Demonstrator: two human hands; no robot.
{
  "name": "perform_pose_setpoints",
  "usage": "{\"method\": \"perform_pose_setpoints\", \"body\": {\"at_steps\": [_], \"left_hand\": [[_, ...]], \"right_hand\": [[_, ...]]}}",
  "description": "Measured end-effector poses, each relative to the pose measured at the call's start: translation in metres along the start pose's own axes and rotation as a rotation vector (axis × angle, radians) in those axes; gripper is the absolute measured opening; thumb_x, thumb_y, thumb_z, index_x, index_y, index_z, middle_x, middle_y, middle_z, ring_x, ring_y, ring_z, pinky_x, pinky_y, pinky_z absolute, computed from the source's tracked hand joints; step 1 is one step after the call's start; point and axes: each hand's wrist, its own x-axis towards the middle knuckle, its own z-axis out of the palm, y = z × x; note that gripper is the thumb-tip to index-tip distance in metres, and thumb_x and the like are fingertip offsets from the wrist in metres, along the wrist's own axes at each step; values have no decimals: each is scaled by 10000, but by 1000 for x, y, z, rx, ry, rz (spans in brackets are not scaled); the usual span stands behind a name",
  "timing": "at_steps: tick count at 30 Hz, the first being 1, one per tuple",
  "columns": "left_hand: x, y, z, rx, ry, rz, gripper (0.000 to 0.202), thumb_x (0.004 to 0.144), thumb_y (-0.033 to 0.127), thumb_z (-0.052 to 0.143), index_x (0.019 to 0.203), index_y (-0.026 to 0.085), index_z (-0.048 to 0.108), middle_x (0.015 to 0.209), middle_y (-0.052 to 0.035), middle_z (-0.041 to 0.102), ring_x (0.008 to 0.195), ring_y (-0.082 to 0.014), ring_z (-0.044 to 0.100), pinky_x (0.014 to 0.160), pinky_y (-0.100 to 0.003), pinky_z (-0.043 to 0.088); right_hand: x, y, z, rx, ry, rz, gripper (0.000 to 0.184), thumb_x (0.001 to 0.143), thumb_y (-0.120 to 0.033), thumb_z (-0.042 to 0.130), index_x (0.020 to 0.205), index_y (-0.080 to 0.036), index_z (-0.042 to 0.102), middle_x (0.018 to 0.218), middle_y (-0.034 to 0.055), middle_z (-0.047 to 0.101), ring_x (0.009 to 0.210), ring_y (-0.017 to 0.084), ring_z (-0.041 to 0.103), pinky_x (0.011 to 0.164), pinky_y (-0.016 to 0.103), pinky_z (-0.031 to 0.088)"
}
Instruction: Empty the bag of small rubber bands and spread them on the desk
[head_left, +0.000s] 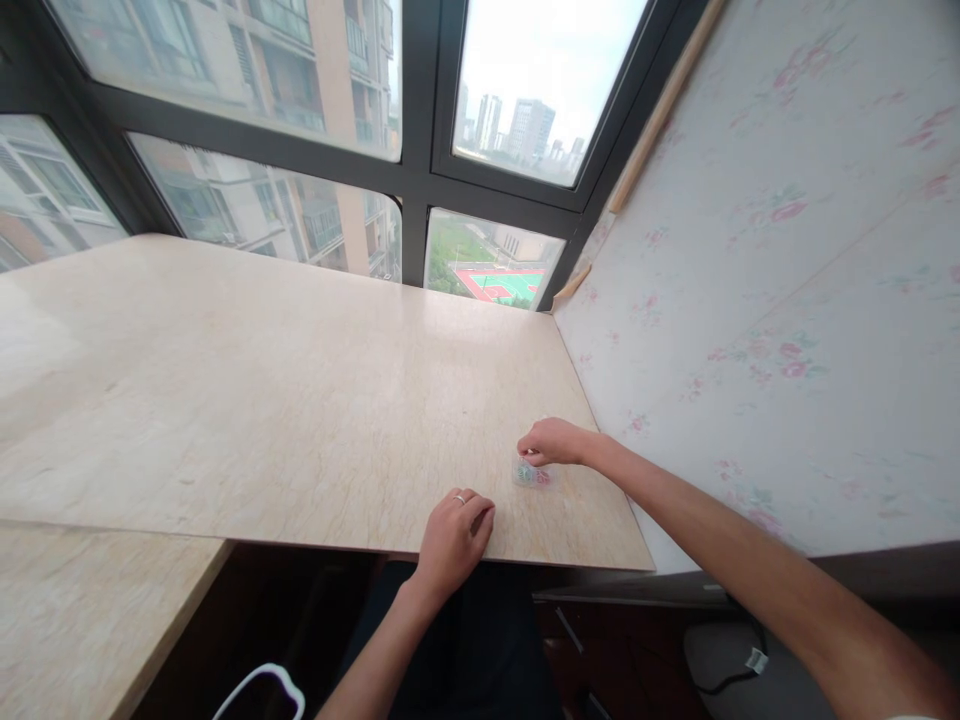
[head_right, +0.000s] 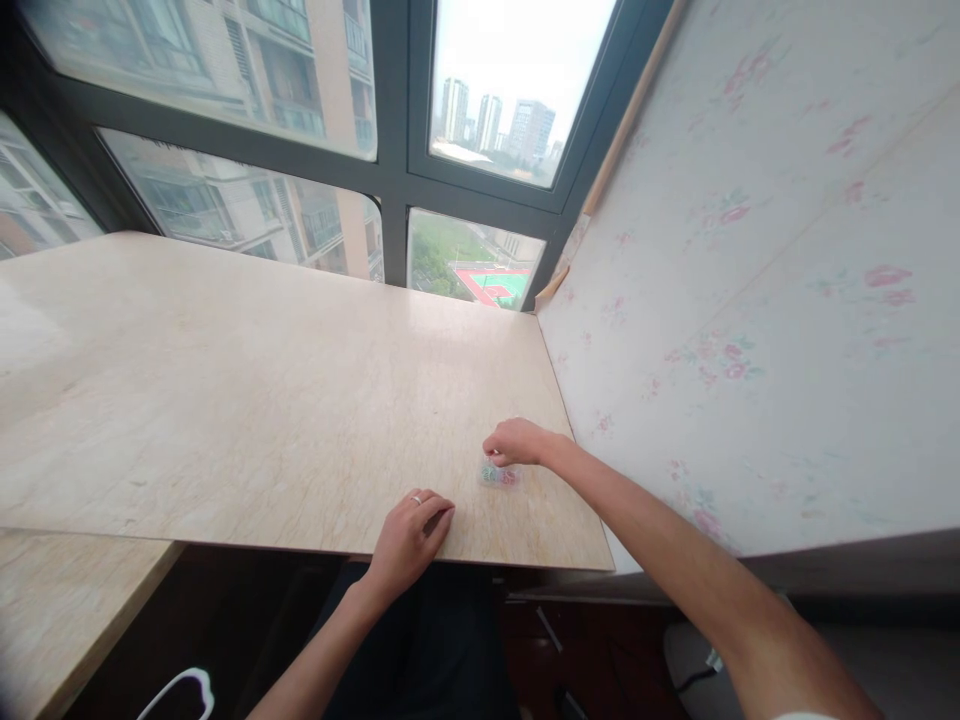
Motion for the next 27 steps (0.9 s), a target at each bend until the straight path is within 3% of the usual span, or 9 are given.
{"method": "perform_pose_setpoints", "body": {"at_steps": [10,16,21,24,27], "left_hand": [[1,1,0,11,-7,-11,160,918,199,482,888,180,638,846,-63,650,815,-210,571,733,-334,443],[0,2,0,-16,-1,-23,168,915,205,480,884,185,645,847,-63,654,818,-209,575,738,-335,444],[3,3,-2,-171,3,-135,167,902,276,517,869,193,658,815,-59,664,791,-206,588,735,-348,458],[8,6,-5,-502,29,-298,234,872,360,584,1024,191,637,924,-75,677,774,-188,613,702,-331,497],[15,13,-10,-888,81,-374,489,804,377,684,1231,197,530,1168,-116,627,919,-200,643,789,-348,536]], "right_hand": [[-2,1,1,79,80,-15,127,736,-161,611,658,-211,697,617,25,668,569,143,534,525,255,207],[-12,7,-6,186,201,23,131,744,-131,588,735,-196,702,604,-12,635,538,104,495,530,226,250],[-30,-5,-9,743,419,91,108,780,-223,595,730,-156,663,480,-58,508,457,78,433,504,202,313],[-36,-27,-7,1048,467,114,159,790,-304,619,751,-151,642,462,-66,494,428,76,438,473,201,329],[-37,-50,0,1272,477,112,207,775,-356,658,771,-152,627,469,-64,500,416,75,439,438,198,326]]}}
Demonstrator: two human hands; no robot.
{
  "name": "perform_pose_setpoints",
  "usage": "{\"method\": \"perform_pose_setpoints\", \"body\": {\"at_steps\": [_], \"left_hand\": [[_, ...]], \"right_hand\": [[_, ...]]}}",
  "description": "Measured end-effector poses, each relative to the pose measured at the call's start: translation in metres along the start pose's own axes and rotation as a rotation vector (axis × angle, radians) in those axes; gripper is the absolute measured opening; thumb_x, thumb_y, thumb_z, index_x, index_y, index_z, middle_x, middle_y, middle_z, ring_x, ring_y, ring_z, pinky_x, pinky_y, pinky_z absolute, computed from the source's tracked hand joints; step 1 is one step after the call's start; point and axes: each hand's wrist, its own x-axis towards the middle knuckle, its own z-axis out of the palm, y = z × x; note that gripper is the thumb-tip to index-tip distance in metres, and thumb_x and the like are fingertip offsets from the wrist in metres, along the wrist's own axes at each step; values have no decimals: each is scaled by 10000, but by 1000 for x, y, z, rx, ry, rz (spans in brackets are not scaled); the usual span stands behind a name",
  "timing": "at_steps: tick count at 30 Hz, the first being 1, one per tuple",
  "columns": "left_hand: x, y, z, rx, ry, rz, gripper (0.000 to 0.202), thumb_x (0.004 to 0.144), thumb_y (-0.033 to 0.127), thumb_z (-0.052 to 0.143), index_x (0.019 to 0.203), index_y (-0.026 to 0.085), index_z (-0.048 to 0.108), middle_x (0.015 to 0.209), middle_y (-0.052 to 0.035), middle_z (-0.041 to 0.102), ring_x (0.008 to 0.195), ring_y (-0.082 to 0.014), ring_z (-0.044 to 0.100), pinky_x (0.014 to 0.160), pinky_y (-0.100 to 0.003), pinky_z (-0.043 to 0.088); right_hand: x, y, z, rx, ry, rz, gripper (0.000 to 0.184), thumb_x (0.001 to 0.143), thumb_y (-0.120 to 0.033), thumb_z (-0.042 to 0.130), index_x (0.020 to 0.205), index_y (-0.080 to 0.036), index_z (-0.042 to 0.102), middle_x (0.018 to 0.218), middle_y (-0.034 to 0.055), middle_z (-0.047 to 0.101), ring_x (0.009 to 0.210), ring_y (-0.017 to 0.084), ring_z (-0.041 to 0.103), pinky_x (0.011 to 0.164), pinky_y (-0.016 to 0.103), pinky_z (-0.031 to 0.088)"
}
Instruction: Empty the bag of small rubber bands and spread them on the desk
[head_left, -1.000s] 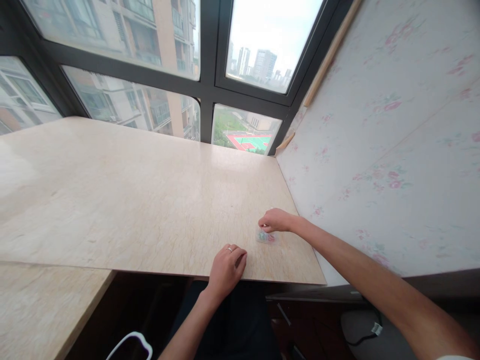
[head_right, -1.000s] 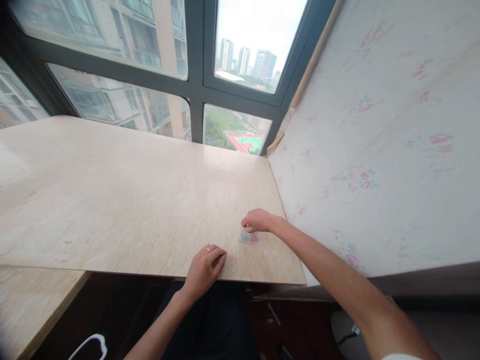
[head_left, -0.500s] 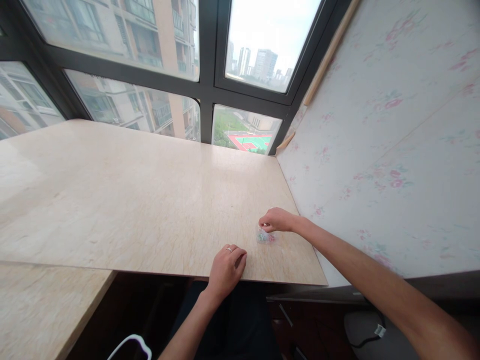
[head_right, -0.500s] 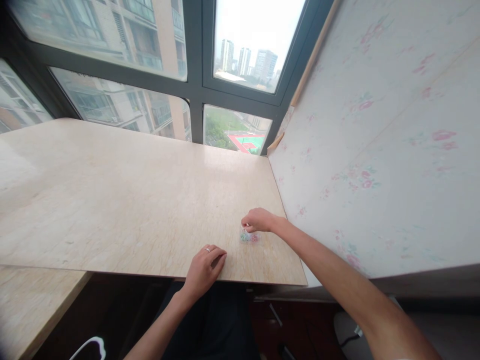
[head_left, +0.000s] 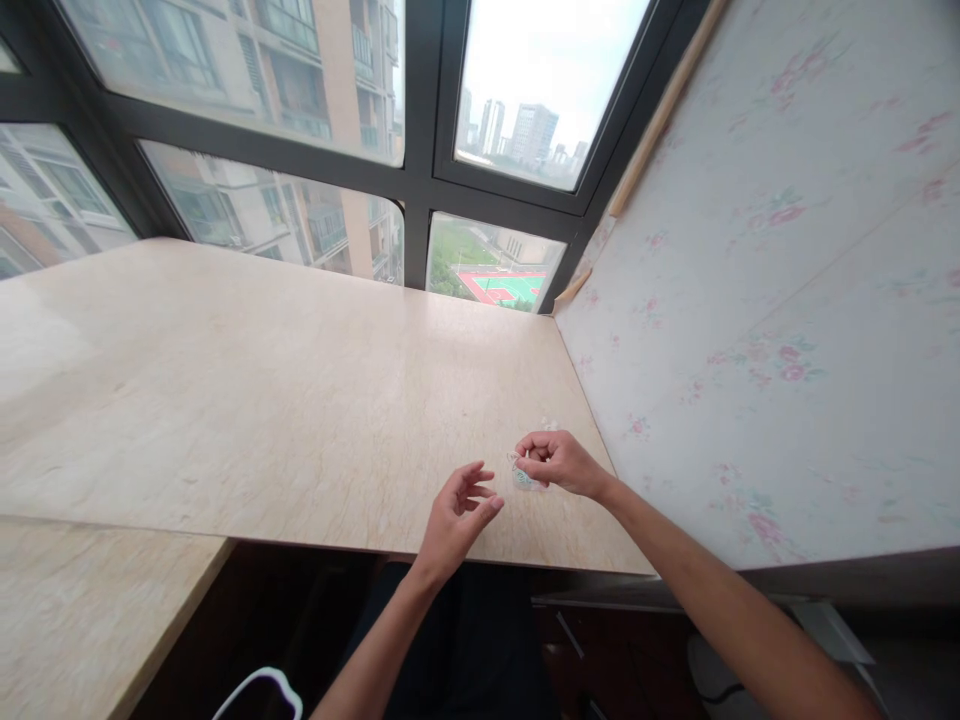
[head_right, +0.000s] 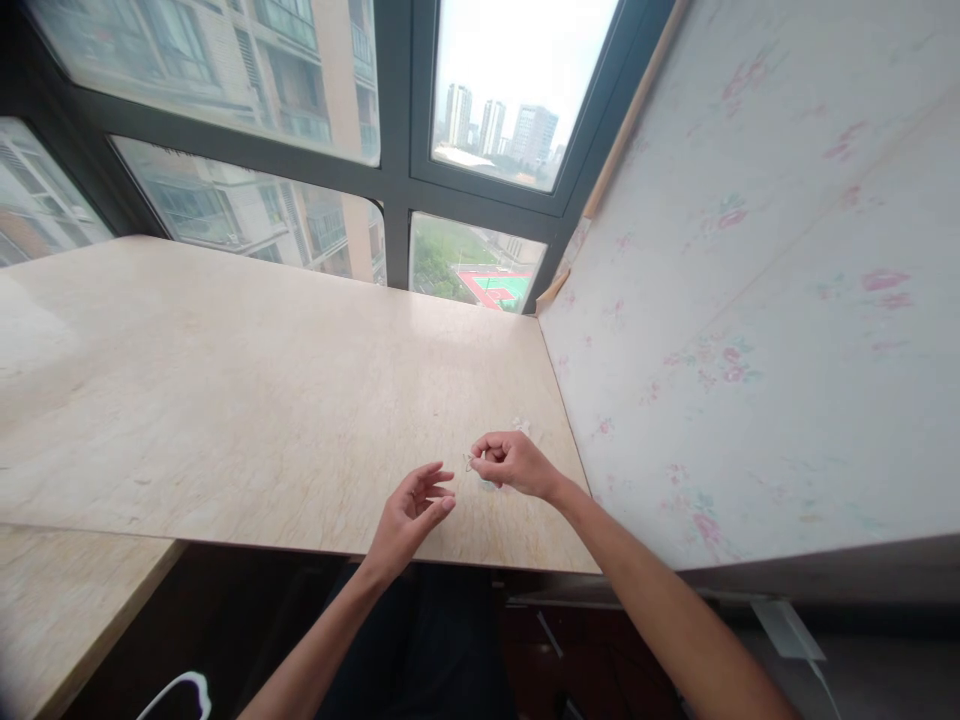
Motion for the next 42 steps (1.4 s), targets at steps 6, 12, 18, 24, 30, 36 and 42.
{"method": "perform_pose_setpoints", "body": {"at_steps": [6,12,18,24,30,36,42], "left_hand": [[2,18,3,-254,-65,19,622,729,291,775,1292,210,523,1201,-111,633,1001,-222,651,875,-378,548],[-1,24,-1,-195,-10,-11,393,756,340,749,1087,146,664,988,-102,724,917,-230,683,857,-392,564],[-5,23,-4,-135,36,0,319,789,375,711,1011,146,715,974,-98,724,868,-217,682,813,-361,574],[-5,18,-7,-131,90,-27,297,786,379,713,965,142,728,892,-81,733,764,-187,683,755,-331,582],[-6,17,-8,-119,126,-54,299,770,376,721,943,131,716,845,-72,732,718,-171,674,726,-312,575],[-6,18,-13,-34,136,-78,297,787,373,690,961,134,706,844,-77,729,759,-189,682,749,-329,572],[-7,10,-17,97,165,4,267,827,354,629,979,152,714,880,-80,705,789,-192,681,751,-334,571]], "right_hand": [[-7,1,34,261,-4,13,242,762,-375,696,785,-144,627,500,-55,524,412,61,428,414,188,317],[-8,-1,50,329,3,11,252,750,-397,703,757,-164,606,490,-66,512,402,62,427,413,195,320],[-7,1,60,347,-5,31,254,750,-399,689,770,-174,573,501,-53,562,393,68,437,426,207,336],[-6,4,67,368,-28,53,222,781,-375,644,784,-182,534,441,-72,535,383,64,397,443,202,302],[-5,8,76,359,33,100,225,781,-387,625,788,-189,520,444,-72,535,368,60,357,409,191,258],[-10,13,88,411,141,121,267,761,-401,687,843,-183,558,604,-39,600,443,80,504,411,192,387],[-16,15,101,344,258,129,274,783,-423,670,878,-166,659,696,26,677,532,131,617,473,242,509]]}}
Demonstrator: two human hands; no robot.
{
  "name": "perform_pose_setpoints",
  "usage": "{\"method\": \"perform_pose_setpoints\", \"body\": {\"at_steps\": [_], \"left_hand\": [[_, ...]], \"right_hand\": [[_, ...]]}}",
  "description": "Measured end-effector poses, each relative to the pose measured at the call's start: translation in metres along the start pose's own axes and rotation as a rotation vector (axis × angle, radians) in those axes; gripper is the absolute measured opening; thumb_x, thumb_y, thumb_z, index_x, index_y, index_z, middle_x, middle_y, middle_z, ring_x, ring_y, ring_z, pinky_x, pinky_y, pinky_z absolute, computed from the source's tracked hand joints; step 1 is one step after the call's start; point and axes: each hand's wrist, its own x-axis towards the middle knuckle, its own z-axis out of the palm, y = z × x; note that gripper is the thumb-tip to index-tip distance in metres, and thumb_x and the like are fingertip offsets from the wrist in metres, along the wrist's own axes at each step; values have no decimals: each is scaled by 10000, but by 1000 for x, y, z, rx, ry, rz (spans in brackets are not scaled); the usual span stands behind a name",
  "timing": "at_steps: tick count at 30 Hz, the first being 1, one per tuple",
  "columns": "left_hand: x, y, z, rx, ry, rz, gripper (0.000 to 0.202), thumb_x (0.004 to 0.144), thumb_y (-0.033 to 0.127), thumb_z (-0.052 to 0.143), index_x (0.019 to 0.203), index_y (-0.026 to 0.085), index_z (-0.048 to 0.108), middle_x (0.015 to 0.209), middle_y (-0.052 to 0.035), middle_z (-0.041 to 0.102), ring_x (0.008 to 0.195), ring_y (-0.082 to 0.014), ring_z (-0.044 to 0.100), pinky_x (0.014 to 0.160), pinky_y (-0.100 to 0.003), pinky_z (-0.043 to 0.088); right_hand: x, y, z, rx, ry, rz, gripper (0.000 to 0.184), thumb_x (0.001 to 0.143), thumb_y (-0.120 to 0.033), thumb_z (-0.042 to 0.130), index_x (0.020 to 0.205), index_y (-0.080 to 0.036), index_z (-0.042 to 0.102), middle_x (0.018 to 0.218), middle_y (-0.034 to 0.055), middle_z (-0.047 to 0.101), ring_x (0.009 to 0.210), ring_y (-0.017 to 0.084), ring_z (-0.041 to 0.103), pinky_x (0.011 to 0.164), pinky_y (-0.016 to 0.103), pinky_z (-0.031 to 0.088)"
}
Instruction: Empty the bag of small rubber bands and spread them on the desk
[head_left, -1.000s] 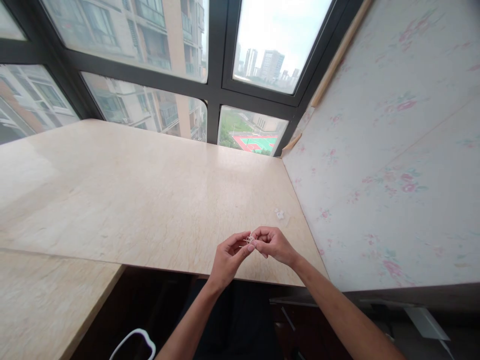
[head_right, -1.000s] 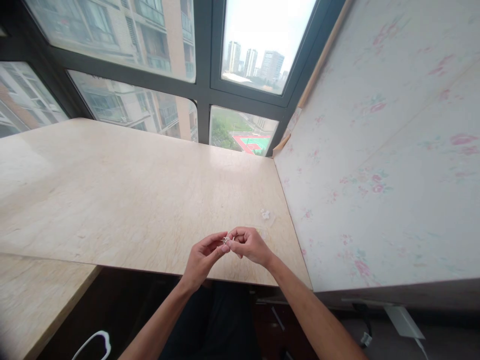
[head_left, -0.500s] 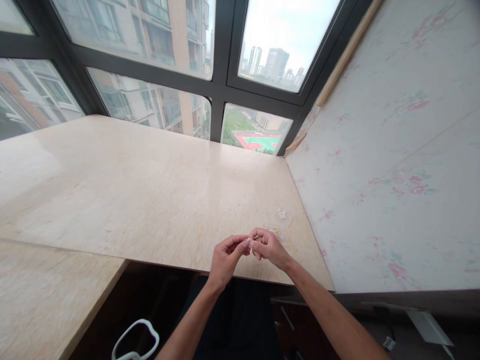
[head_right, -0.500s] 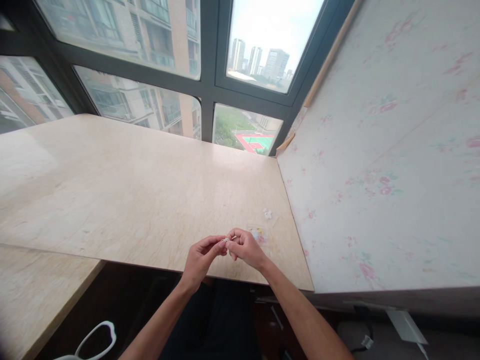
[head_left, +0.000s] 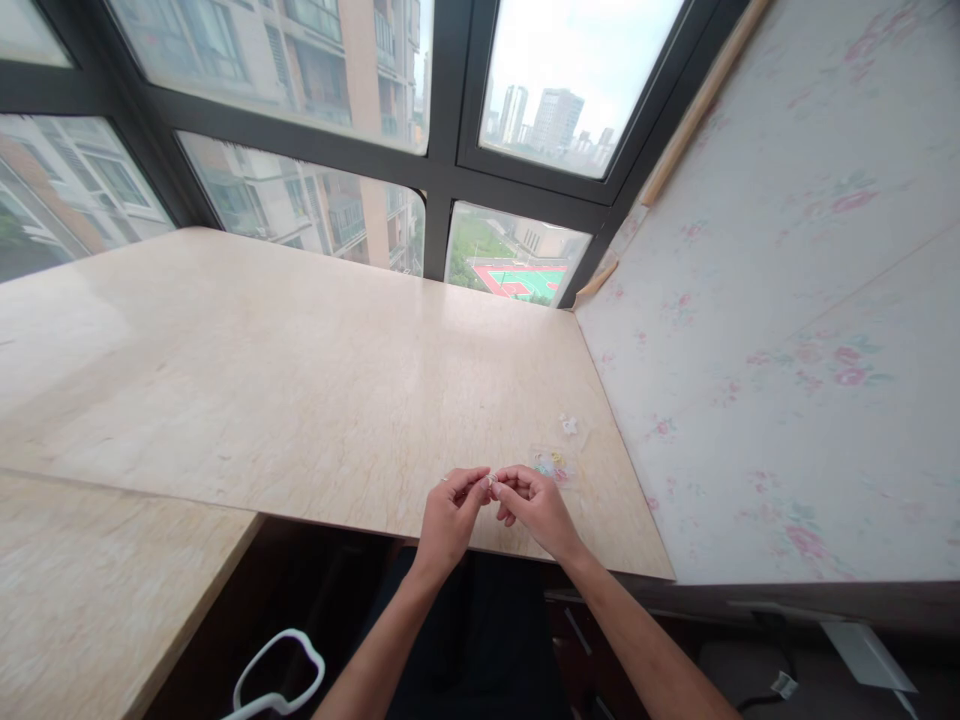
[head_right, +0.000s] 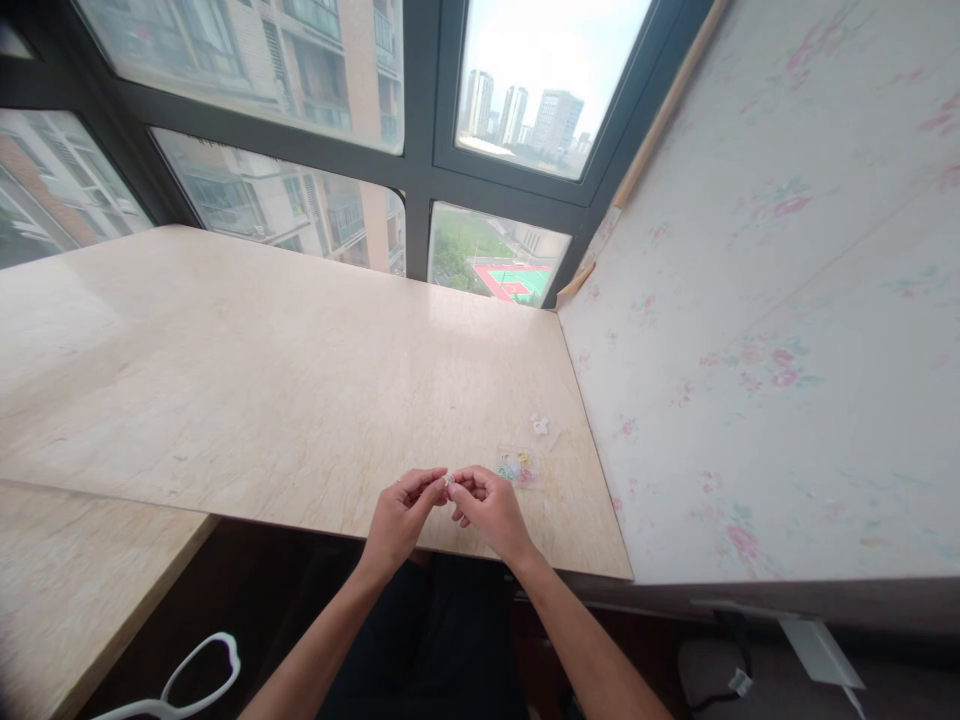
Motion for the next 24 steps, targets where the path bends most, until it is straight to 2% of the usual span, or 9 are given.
{"method": "perform_pose_setpoints", "body": {"at_steps": [5,14,20,24], "left_hand": [[0,-7,0,90,2,93,268,860,331,578,1015,164,720,929,-84,691,809,-187,681,765,-337,567],[-1,-8,-2,201,-10,152,239,866,325,575,969,198,750,923,-78,727,823,-197,676,773,-338,561],[2,-9,-6,142,-18,85,213,813,333,643,935,203,759,919,-77,733,868,-214,677,790,-337,552],[3,-9,-10,33,-14,-59,298,763,387,706,966,172,740,906,-84,730,848,-216,677,751,-328,561]], "right_hand": [[-3,-1,5,-93,69,-24,278,807,-396,639,942,-173,735,767,56,720,566,152,639,532,272,522],[-2,5,3,-137,105,-56,254,785,-394,656,907,-207,777,756,44,722,533,147,598,515,281,494],[-2,10,3,-96,76,-31,243,777,-398,679,896,-211,779,728,36,710,522,141,586,507,277,482],[-4,8,2,-70,59,-1,357,774,-422,696,1036,-184,741,743,38,708,534,136,599,535,277,493]]}}
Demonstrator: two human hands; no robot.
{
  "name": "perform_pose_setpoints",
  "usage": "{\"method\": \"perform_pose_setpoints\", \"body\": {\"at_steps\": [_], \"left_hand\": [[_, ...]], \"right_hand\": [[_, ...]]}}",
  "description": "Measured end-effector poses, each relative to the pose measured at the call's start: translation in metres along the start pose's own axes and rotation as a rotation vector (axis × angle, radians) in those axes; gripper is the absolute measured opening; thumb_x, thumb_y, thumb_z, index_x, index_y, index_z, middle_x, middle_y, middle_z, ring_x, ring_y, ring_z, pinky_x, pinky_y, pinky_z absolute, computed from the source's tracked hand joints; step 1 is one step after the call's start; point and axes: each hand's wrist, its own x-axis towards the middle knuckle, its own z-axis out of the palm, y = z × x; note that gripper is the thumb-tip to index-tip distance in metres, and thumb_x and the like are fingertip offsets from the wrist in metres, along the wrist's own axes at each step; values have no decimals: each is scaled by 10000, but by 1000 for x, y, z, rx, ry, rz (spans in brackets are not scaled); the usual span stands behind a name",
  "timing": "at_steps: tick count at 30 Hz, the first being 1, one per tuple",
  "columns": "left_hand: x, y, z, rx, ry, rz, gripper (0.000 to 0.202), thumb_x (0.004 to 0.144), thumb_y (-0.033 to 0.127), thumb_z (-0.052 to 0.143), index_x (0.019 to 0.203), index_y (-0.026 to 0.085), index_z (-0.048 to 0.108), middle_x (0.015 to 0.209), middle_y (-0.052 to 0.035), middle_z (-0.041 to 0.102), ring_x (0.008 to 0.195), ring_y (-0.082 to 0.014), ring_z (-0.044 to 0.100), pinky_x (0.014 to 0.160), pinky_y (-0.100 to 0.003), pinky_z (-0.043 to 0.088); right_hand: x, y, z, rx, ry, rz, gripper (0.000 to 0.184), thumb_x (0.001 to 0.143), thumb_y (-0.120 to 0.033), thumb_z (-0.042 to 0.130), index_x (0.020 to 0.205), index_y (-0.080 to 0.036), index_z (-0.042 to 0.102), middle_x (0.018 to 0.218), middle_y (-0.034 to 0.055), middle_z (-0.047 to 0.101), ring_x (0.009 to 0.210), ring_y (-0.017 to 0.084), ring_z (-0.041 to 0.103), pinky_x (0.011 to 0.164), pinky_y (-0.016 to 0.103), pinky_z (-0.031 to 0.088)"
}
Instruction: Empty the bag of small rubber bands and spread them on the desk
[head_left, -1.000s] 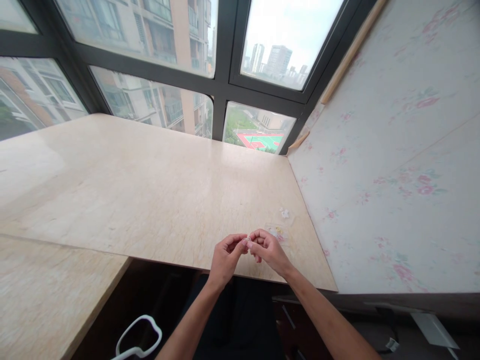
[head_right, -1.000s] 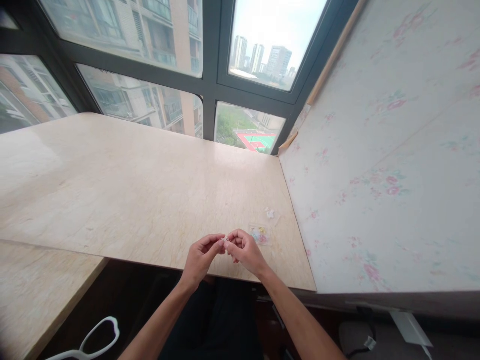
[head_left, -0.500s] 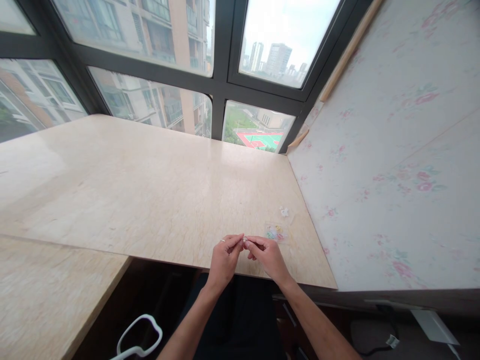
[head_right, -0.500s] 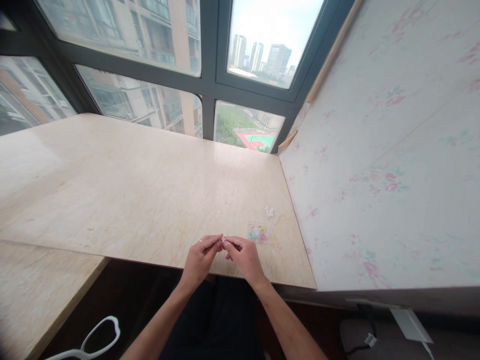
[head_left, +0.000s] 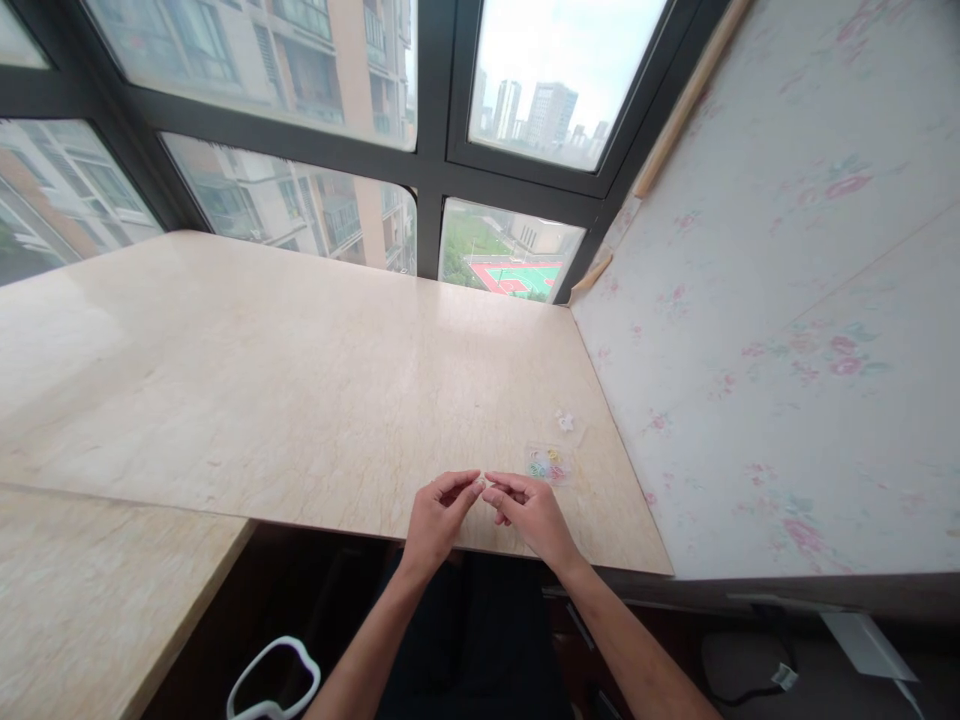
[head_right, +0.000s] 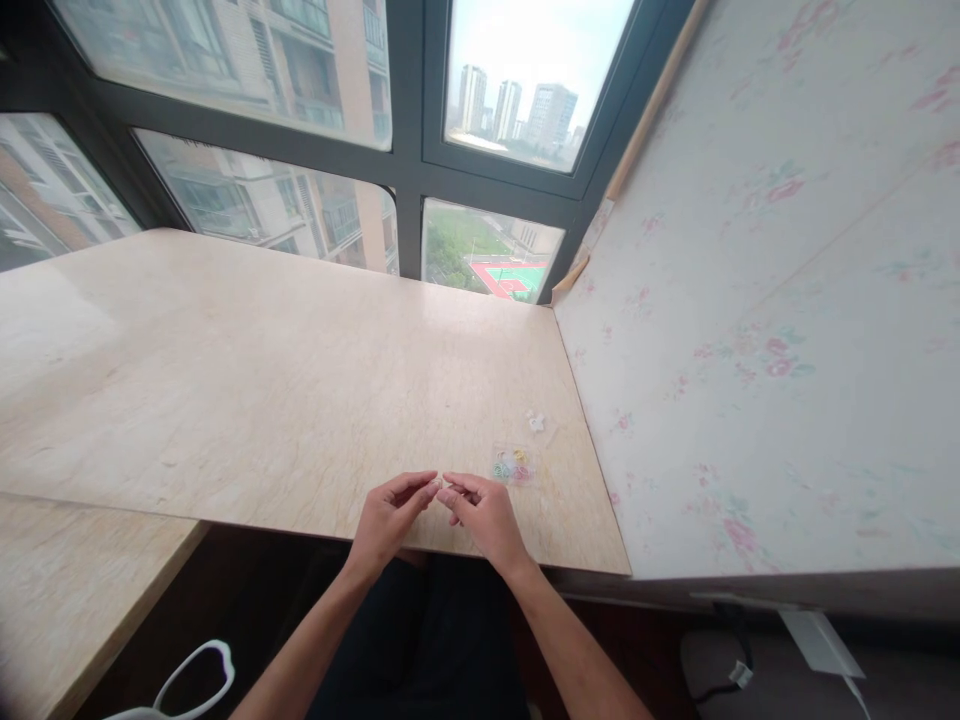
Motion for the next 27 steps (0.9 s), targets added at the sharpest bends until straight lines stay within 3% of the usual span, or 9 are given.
{"method": "perform_pose_setpoints", "body": {"at_steps": [4,8,11,14,17,22,27], "left_hand": [[1,4,-5,-202,59,-153,407,699,376,776,1025,144,702,814,-52,692,722,-160,651,630,-264,553],[5,8,-11,-431,98,-260,419,646,296,823,1005,127,686,809,-40,668,693,-120,627,601,-216,532],[9,10,-13,-522,115,-308,409,643,256,825,997,116,676,833,-49,668,683,-107,624,586,-199,530],[12,11,-13,-550,126,-354,378,656,216,812,986,107,666,811,-46,661,653,-97,622,554,-182,523],[17,14,-12,-506,147,-417,332,664,150,791,962,95,654,749,-34,642,615,-98,623,502,-171,503],[23,20,-9,-419,168,-499,292,684,99,757,950,98,636,698,-10,612,545,-86,610,407,-145,420],[24,19,-10,-418,150,-512,288,701,88,735,969,103,630,700,-6,610,531,-79,609,392,-134,389]], "right_hand": [[3,-6,-19,-30,46,-22,402,784,-447,681,1064,-160,712,761,48,697,547,142,610,526,275,492],[16,-8,-58,-153,165,-57,376,791,-436,651,1034,-155,709,794,56,698,552,142,603,518,271,484],[31,-10,-87,-402,197,-61,303,802,-373,612,973,-151,726,774,58,707,612,163,612,573,281,475],[44,-17,-103,-710,128,-78,233,807,-302,574,893,-164,741,704,37,693,645,170,610,614,276,436],[55,-28,-103,-930,-2,-73,231,823,-280,538,825,-181,746,669,26,688,641,163,607,597,259,394],[74,-41,-94,-1181,-254,-65,239,805,-192,531,826,-198,769,850,38,747,770,158,649,632,230,408],[87,-42,-89,-1317,-301,-31,220,735,-175,605,844,-221,791,856,66,756,755,197,665,573,246,401]]}}
